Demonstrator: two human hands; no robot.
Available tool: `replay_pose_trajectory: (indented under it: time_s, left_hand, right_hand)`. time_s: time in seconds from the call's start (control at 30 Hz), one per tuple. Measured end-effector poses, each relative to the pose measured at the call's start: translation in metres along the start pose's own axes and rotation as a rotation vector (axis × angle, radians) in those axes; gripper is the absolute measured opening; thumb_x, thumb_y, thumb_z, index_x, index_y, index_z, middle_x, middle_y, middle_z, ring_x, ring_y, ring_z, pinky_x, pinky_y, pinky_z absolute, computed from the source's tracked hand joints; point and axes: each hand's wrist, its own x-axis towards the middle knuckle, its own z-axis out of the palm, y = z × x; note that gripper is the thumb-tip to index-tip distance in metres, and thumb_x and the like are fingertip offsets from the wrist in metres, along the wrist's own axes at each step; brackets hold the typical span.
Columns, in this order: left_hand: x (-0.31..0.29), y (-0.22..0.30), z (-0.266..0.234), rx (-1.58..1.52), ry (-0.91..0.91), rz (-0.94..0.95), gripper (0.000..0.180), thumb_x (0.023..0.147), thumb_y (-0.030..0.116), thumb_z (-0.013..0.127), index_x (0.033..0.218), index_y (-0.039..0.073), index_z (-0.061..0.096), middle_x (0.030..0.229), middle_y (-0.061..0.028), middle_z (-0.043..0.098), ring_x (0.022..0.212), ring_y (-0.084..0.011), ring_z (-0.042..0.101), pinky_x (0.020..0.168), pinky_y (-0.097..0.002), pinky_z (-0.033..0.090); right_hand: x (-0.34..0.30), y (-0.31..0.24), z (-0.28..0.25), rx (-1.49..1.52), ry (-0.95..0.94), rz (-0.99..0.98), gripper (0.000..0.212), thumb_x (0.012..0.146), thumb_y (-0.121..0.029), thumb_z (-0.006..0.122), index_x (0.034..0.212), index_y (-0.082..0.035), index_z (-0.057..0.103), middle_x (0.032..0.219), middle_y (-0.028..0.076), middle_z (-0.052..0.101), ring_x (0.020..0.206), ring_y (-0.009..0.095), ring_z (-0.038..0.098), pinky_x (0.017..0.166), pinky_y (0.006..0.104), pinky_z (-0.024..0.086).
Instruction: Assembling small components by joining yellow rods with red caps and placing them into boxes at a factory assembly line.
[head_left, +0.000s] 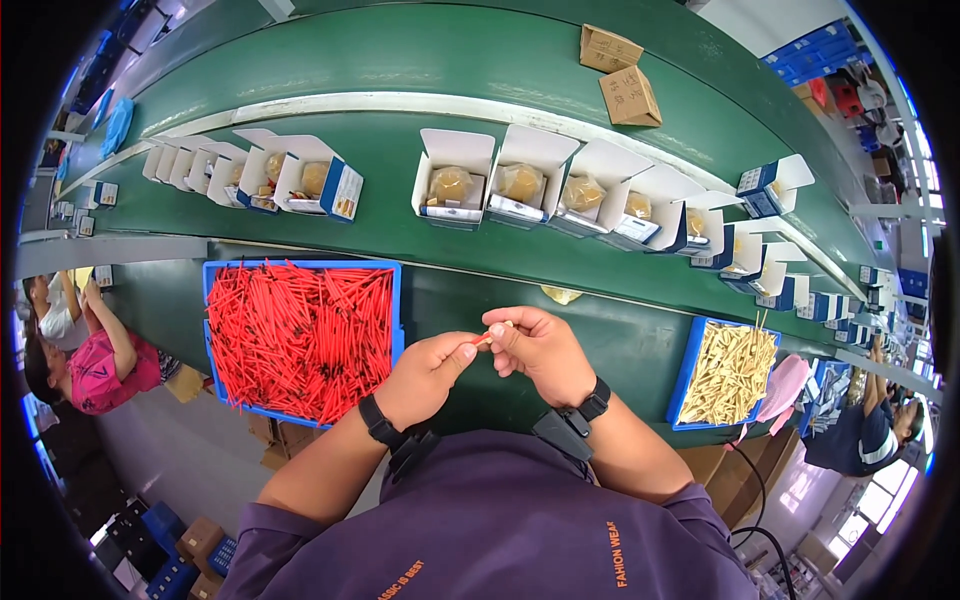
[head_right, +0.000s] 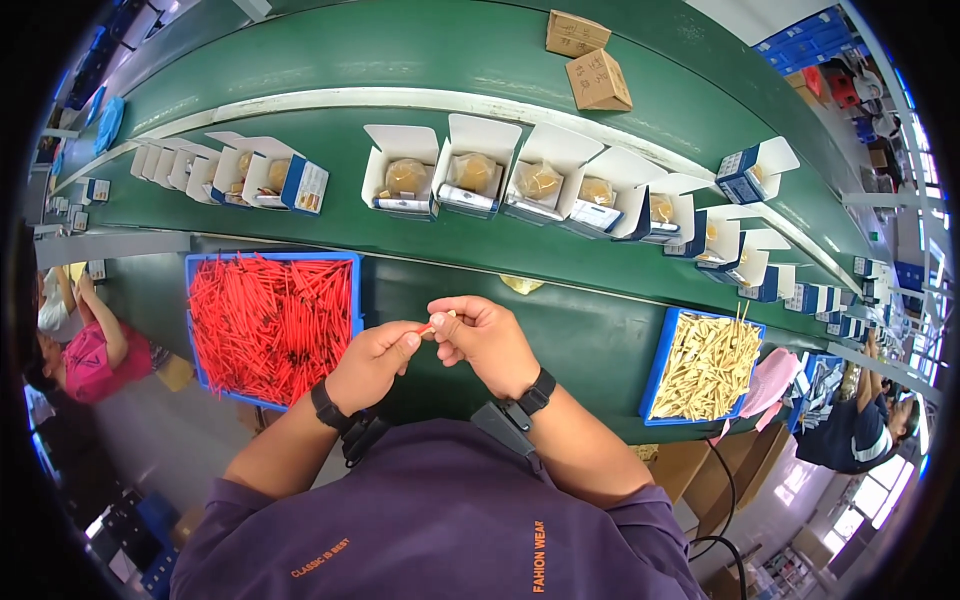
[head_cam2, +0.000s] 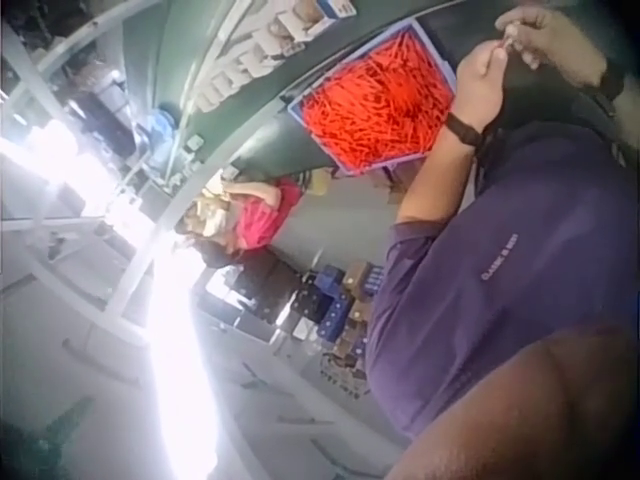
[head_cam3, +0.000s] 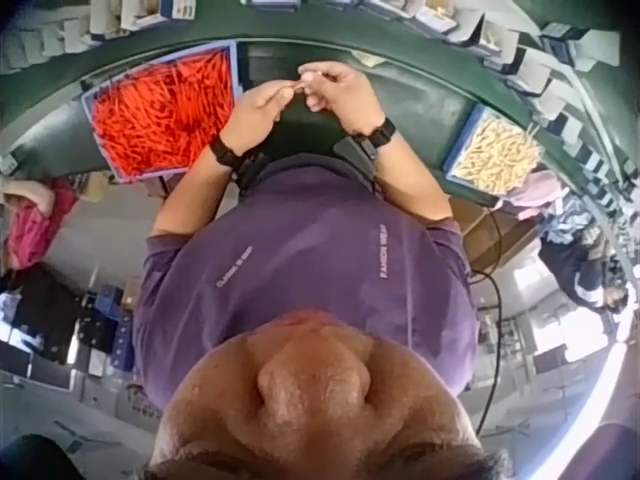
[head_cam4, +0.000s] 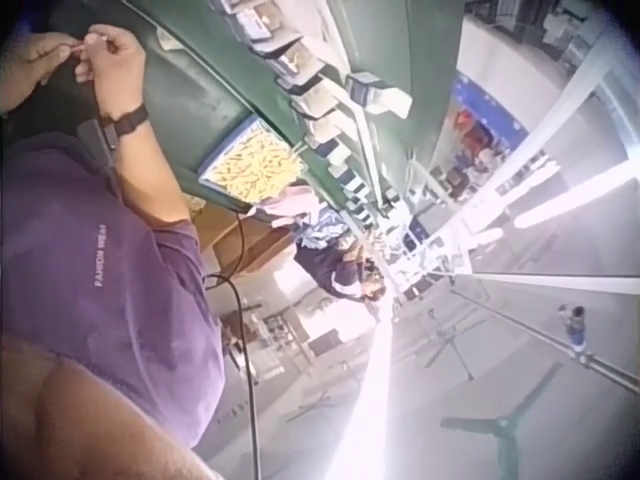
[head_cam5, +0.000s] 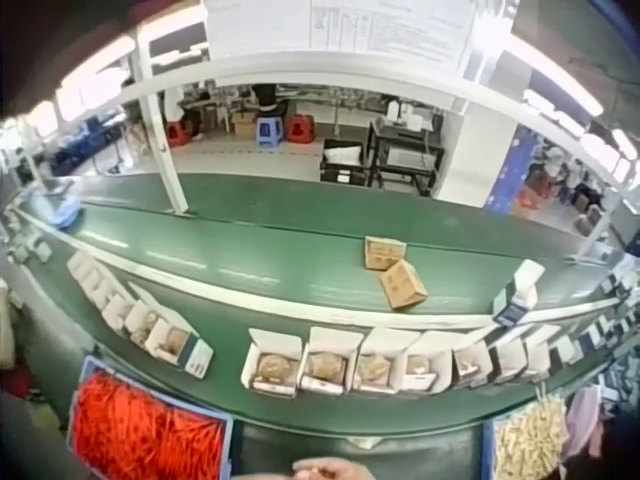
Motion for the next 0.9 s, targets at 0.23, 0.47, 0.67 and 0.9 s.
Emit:
replay_pose_trajectory:
  time_s: [0.23,0.47,0.67,0.9]
  left_hand:
    - [0.002,-0.011,-0.004,0.145,0.171,0.161,0.029,0.107,0.021,0.053,0.121,0.000,0.067,0.093,-0.0068,0.067,0.087,-0.0160,0.063,0.078,-0.0313,0.050]
    - [0.001,-0.004,-0.027,0.172,0.025,0.027,0.026,0.107,0.018,0.054,0.118,-0.002,0.067,0.098,-0.0080,0.066,0.090,-0.0159,0.062,0.081,-0.0303,0.049]
    - [-0.012,-0.020,-0.032,-0.048,0.225,0.098,0.026,0.105,0.014,0.055,0.124,-0.001,0.063,0.101,-0.0036,0.060,0.089,-0.0110,0.059,0.082,-0.0264,0.049]
    - [-0.041,-0.031,-0.043,-0.155,0.396,0.025,0.026,0.102,0.008,0.057,0.127,0.000,0.060,0.104,-0.0021,0.060,0.093,-0.0092,0.058,0.085,-0.0254,0.049]
  right_hand:
    - [0.010,0.002,0.013,0.014,-0.026,0.016,0.024,0.101,-0.018,0.065,0.117,0.001,0.067,0.094,0.005,0.071,0.078,0.011,0.066,0.072,0.0256,0.055]
    - [0.018,0.005,0.023,-0.092,-0.012,-0.095,0.018,0.100,-0.016,0.066,0.108,0.000,0.071,0.093,0.006,0.073,0.078,0.010,0.065,0.071,0.0268,0.054]
    - [0.028,-0.037,0.020,-0.579,0.297,-0.620,0.013,0.096,-0.012,0.072,0.099,0.000,0.072,0.088,0.005,0.072,0.075,0.012,0.066,0.066,0.0274,0.053]
    - [0.106,-0.093,0.022,-1.293,0.621,-0.973,0.010,0.090,-0.015,0.070,0.093,-0.005,0.073,0.085,0.014,0.071,0.073,0.032,0.068,0.067,0.0390,0.056]
